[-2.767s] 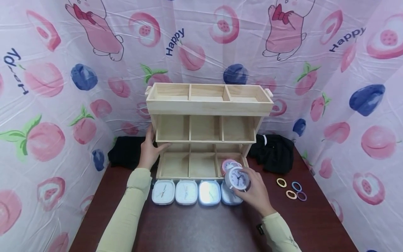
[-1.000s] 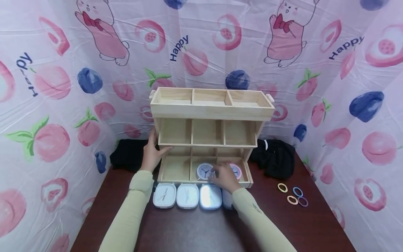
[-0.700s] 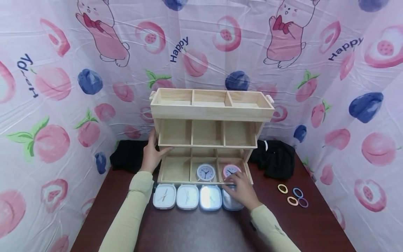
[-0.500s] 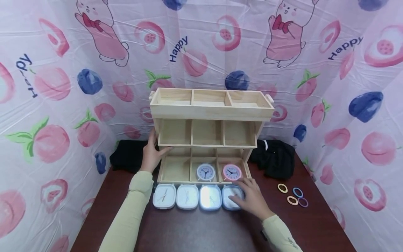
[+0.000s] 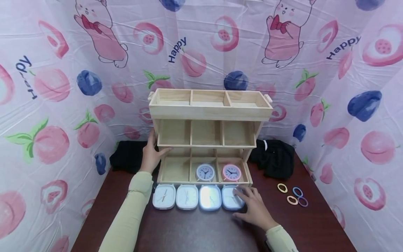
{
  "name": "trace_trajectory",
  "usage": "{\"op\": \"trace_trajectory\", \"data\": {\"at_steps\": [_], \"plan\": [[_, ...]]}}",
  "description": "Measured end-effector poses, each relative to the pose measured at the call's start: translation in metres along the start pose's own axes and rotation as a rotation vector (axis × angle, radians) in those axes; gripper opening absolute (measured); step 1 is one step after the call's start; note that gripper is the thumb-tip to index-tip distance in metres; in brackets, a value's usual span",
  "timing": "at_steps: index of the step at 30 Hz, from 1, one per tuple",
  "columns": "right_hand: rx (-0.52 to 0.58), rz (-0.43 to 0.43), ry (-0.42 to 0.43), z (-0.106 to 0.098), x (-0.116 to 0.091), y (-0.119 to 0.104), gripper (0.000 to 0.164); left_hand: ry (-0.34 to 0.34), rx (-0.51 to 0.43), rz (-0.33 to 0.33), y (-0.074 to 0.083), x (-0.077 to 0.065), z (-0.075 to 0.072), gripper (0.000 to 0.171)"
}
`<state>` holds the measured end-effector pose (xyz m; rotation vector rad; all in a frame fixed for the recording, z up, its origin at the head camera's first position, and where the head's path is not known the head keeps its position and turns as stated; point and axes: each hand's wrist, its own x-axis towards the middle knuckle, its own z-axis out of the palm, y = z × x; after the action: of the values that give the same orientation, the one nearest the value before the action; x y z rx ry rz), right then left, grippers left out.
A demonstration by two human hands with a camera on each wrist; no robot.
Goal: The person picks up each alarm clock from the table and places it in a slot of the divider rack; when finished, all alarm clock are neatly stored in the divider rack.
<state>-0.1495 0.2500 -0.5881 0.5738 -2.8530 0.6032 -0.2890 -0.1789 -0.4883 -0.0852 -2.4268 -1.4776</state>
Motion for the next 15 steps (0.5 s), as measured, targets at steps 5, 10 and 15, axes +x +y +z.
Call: {"op": "trace_trajectory", "data": {"at_steps": [5,10,15], "plan": [[-0.001,0.003,0.038,0.004,-0.004,0.0,0.086,0.004,0.002,-0.001,-0.001,0.0,0.0,0.115],[0.031,0.055,0.034,0.006,-0.011,-0.002,0.08,0.002,0.0,-0.003,0.0,0.0,0.0,0.114],[0.114,0.151,-0.021,0.008,-0.019,-0.006,0.072,0.003,-0.001,0.001,-0.001,0.0,0.0,0.114]]}}
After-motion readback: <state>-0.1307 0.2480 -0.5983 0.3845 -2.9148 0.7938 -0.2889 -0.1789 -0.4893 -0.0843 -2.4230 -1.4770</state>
